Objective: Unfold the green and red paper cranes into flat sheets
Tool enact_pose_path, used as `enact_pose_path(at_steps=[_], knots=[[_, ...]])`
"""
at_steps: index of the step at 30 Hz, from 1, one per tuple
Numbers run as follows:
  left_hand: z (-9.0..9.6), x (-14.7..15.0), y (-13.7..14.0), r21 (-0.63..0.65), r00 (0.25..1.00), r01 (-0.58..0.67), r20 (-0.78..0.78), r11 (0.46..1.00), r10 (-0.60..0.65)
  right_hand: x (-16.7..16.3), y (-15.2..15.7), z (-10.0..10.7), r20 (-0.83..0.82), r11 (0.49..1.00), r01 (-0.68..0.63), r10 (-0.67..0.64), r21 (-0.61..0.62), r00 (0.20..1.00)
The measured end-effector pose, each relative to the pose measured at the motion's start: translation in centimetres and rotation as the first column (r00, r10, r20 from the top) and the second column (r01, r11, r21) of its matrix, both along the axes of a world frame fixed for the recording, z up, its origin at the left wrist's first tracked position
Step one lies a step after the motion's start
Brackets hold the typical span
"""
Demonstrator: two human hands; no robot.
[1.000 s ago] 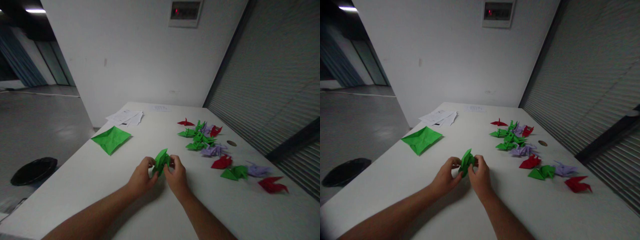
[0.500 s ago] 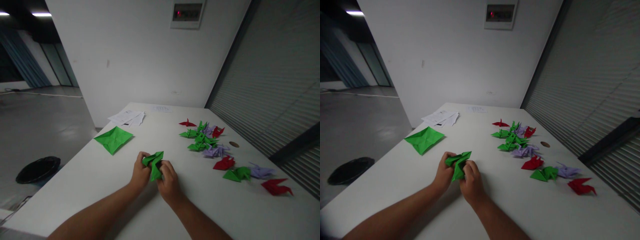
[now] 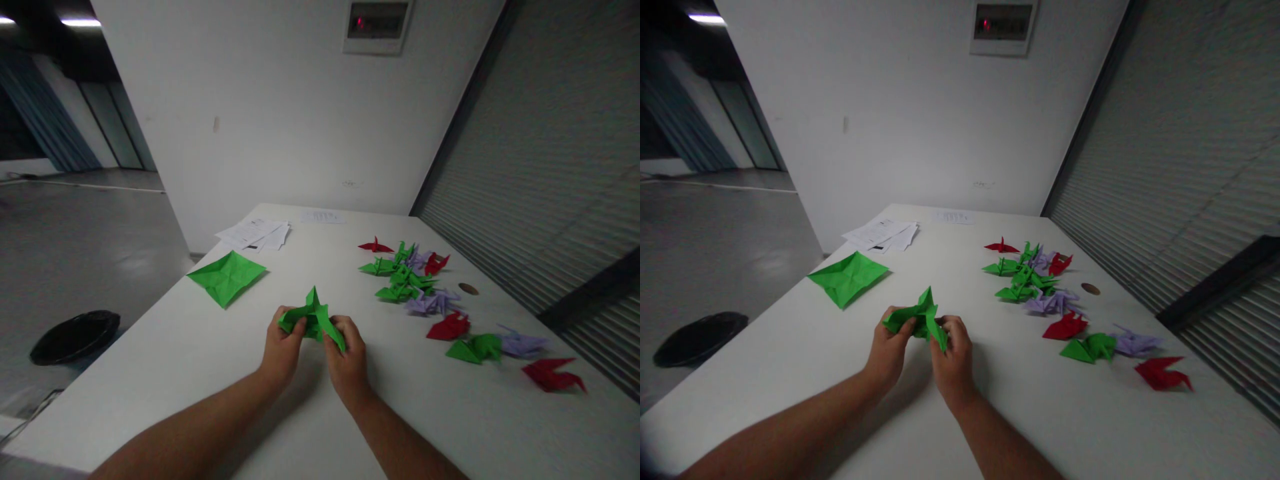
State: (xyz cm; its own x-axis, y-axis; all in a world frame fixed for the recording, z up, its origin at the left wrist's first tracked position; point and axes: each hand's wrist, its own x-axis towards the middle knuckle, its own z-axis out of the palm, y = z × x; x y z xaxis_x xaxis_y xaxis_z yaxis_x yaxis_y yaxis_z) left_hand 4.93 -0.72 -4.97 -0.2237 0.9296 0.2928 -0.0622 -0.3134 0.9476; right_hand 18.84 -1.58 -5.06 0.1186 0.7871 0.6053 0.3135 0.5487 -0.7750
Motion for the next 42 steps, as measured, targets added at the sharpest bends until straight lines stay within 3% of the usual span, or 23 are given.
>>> enact_pose_path(at_steps=[3, 6, 9, 12, 18, 22, 26, 28, 30, 32, 34, 37, 42], knots=[[0.3, -0.2, -0.1, 0.210, 0.966, -0.020, -0.248, 0.977, 0.073, -0.1, -0.3, 0.3, -0.062, 1.000, 0.005, -0.007, -0.025, 0.998], [0.4, -0.5, 0.2, 0.437, 0.922, -0.001, -0.347, 0.899, 0.170, 0.0, -0.8, 0.9, -0.091, 0.999, 0.034, -0.037, -0.037, 0.995], [0.3, -0.9, 0.7, 0.534, 0.888, 0.009, -0.393, 0.845, 0.239, 0.5, -0.9, 1.5, -0.023, 0.992, 0.110, -0.111, -0.054, 0.993], [0.3, -1.3, 0.9, 0.559, 0.870, 0.017, -0.417, 0.829, 0.264, 1.2, -0.8, 1.9, 0.057, 0.989, 0.148, -0.146, -0.024, 0.988], [0.7, -1.4, 1.1, 0.559, 0.865, -0.020, -0.406, 0.829, 0.295, 1.8, -1.0, 2.3, 0.160, 0.980, 0.176, -0.190, 0.096, 0.969], [0.7, -1.8, 1.3, 0.543, 0.871, -0.014, -0.405, 0.840, 0.277, 1.6, -1.3, 2.2, 0.178, 0.982, 0.167, -0.180, 0.088, 0.967], [0.7, -2.5, 1.4, 0.453, 0.918, 0.005, -0.356, 0.892, 0.176, 1.7, -1.0, 1.8, 0.196, 0.985, 0.169, -0.172, 0.031, 0.965], [0.7, -2.7, 1.4, 0.380, 0.935, 0.009, -0.330, 0.925, 0.127, 1.9, -0.6, 1.7, 0.265, 0.982, 0.171, -0.185, 0.076, 0.946], [0.8, -2.8, 1.6, 0.316, 0.937, 0.006, -0.333, 0.949, 0.105, 2.0, -0.4, 1.9, 0.407, 0.962, 0.169, -0.245, 0.213, 0.880], [0.7, -2.7, 1.7, 0.270, 0.927, -0.006, -0.359, 0.963, 0.107, 2.0, -0.4, 2.1, 0.569, 0.920, 0.124, -0.332, 0.372, 0.753], [0.5, -2.6, 1.9, 0.241, 0.908, -0.027, -0.400, 0.970, 0.125, 1.6, -0.6, 2.4, 0.691, 0.894, 0.043, -0.374, 0.445, 0.619], [0.3, -2.5, 2.1, 0.218, 0.871, -0.061, -0.464, 0.974, 0.159, 0.6, -1.2, 2.7, 0.809, 0.933, -0.032, -0.294, 0.360, 0.509], [0.3, -2.0, 1.9, 0.116, 0.941, -0.015, -0.334, 0.993, 0.053, -0.5, -1.5, 2.5, 0.834, 0.968, 0.073, -0.244, 0.240, 0.495]])
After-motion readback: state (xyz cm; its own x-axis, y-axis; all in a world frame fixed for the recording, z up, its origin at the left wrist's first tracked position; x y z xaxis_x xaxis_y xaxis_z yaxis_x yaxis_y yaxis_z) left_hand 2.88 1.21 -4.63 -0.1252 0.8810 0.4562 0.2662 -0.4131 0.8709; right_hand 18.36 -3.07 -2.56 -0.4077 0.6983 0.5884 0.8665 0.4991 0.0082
